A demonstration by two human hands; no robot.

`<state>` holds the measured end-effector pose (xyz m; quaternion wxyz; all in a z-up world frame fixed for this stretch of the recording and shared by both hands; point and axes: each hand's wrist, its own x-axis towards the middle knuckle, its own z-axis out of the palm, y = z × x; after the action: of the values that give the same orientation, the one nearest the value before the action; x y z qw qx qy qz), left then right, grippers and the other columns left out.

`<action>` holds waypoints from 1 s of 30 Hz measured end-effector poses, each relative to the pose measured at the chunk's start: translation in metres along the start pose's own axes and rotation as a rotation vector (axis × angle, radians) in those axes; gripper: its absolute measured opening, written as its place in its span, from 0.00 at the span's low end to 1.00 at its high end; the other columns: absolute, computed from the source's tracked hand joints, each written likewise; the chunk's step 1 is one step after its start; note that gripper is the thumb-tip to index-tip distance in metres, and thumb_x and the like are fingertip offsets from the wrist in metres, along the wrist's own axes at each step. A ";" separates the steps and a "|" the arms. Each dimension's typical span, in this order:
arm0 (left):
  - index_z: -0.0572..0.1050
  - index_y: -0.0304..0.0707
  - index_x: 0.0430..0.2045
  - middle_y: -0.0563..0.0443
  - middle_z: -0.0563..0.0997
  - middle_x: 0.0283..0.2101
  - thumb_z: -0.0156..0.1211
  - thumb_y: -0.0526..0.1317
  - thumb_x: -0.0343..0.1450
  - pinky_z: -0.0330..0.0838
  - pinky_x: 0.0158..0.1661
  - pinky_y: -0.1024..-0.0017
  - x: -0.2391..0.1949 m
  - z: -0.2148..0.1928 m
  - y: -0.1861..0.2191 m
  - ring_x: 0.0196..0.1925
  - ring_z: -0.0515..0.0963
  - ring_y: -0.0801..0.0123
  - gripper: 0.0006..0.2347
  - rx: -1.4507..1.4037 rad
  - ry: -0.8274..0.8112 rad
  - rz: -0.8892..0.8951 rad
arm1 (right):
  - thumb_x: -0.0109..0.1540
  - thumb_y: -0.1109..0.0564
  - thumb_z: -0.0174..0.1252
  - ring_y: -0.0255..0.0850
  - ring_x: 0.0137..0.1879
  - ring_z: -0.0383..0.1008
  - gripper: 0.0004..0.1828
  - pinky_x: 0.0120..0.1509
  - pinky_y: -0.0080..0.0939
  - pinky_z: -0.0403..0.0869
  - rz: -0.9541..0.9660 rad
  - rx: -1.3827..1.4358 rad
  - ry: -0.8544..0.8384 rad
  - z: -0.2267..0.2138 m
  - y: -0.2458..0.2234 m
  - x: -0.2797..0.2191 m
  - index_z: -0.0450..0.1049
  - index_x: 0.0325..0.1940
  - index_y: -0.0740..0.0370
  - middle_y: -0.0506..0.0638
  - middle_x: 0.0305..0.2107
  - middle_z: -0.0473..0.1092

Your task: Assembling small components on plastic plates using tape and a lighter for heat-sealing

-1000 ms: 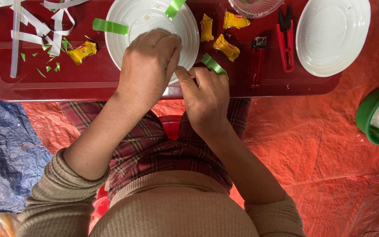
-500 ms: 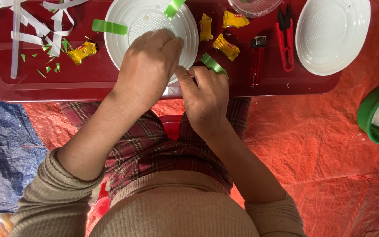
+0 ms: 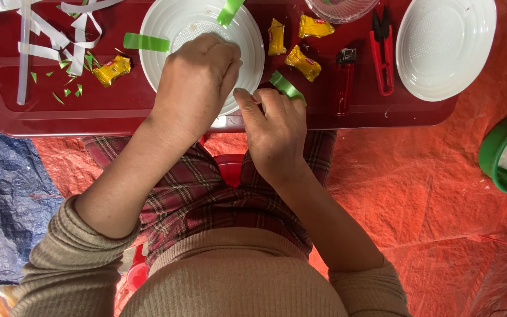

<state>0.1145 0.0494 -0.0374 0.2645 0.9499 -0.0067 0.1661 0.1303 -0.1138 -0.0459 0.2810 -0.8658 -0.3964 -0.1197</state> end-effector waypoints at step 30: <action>0.82 0.26 0.30 0.46 0.79 0.36 0.63 0.23 0.70 0.76 0.30 0.72 0.001 -0.014 -0.005 0.27 0.77 0.68 0.03 -0.073 -0.122 0.091 | 0.57 0.67 0.69 0.37 0.31 0.62 0.13 0.43 0.41 0.62 0.028 -0.055 0.016 0.007 -0.004 -0.007 0.82 0.46 0.63 0.50 0.35 0.69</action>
<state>0.1113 0.0605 -0.0286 0.2902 0.9467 -0.0721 0.1195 0.1227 -0.1117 -0.0530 0.2620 -0.8776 -0.3786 -0.1335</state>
